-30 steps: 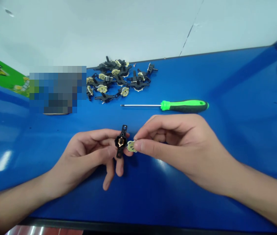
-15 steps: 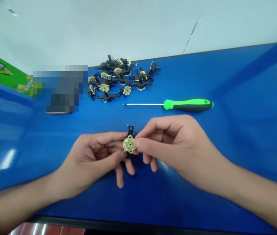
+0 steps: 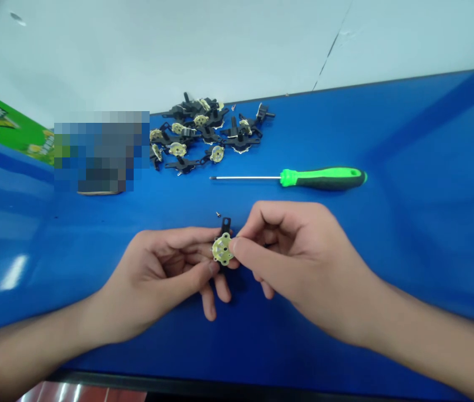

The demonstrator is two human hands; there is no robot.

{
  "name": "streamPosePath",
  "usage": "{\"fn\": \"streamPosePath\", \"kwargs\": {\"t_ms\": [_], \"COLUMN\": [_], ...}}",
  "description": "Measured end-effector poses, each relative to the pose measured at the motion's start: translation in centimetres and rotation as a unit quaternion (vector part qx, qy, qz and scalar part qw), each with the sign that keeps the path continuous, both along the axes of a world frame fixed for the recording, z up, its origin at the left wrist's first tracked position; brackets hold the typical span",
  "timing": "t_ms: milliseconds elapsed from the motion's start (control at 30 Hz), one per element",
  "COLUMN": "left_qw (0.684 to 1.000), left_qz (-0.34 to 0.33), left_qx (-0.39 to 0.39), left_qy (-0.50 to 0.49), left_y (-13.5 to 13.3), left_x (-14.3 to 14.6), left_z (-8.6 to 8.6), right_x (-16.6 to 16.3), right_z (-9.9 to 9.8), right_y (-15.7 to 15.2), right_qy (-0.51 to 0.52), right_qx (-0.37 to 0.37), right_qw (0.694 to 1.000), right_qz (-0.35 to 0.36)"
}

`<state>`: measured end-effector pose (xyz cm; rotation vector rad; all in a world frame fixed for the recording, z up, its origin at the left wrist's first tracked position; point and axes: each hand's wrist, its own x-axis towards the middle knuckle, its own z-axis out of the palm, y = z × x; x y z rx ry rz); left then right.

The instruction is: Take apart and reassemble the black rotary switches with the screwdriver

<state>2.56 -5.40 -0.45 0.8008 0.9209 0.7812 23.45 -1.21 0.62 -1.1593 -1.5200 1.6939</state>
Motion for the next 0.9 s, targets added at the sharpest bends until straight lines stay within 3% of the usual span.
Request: {"fn": "streamPosePath", "kwargs": {"t_ms": [200,733,900], "left_qw": [1.000,0.999,0.998], "left_qz": [-0.002,0.014,0.023], "left_qx": [0.020,-0.035,-0.051], "left_qy": [-0.002,-0.009,-0.011], "left_y": [-0.1,0.0,0.0], "left_x": [0.1,0.1,0.0], "left_z": [-0.2,0.4,0.7], "right_x": [-0.1,-0.5,-0.7], "right_z": [-0.2,-0.5,-0.8], "right_y": [0.0,-1.3,-1.6], "right_qy": [-0.004,-0.034,-0.021], "right_qx": [0.013,0.069,0.096], "right_qw": [1.000,0.997,0.994], "right_qz": [-0.009,-0.017,-0.053]}}
